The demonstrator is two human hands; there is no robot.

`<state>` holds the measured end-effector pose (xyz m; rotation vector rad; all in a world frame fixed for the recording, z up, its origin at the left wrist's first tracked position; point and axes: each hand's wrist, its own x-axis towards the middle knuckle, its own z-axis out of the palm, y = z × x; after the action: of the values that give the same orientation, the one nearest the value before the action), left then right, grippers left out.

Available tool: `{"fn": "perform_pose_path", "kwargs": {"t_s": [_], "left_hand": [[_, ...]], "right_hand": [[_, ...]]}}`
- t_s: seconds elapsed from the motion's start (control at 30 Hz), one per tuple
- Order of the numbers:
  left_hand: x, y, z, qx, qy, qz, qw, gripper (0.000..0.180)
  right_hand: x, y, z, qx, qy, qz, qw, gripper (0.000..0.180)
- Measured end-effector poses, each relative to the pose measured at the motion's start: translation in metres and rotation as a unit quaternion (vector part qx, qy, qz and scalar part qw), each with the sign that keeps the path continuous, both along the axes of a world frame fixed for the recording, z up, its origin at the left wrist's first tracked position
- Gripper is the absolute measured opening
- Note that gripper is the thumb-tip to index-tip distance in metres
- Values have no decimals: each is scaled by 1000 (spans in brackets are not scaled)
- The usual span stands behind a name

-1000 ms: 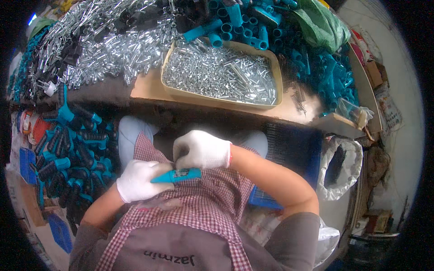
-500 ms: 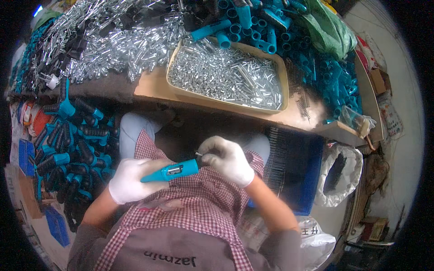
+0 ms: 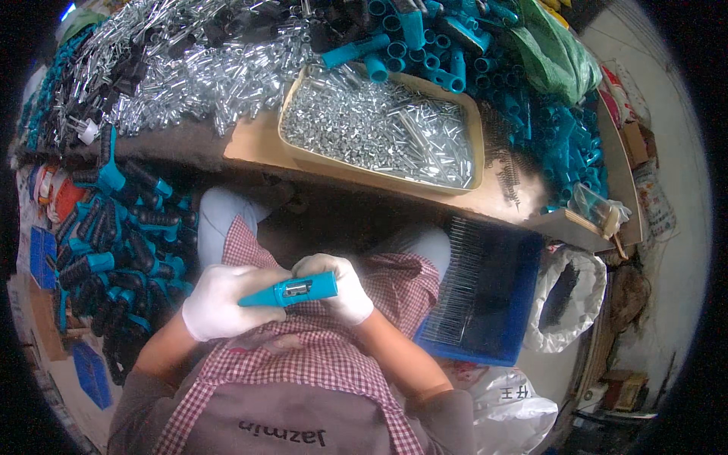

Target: Assembling green plastic handles by inserting metal pins and sleeves.

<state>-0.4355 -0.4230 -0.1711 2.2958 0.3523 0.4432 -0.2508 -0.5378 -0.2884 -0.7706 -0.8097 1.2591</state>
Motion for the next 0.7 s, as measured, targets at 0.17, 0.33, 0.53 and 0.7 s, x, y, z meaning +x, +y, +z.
{"fn": "perform_pose_path", "kwargs": {"t_s": [0.17,0.33,0.53,0.7], "left_hand": [[1,0,-2,-2,25,-3,1000,49],[4,-1,8,-24,49,-9,998,46],[3,-1,2,12,45,-9,999,47],[11,1,11,41,72,-19,996,46]], "right_hand": [[-1,-1,2,-23,-49,-19,998,19],[1,-2,0,-29,-25,-15,999,19],[-1,-2,11,-47,-82,-33,995,27],[-3,-7,-1,-70,-56,-27,996,39]]}}
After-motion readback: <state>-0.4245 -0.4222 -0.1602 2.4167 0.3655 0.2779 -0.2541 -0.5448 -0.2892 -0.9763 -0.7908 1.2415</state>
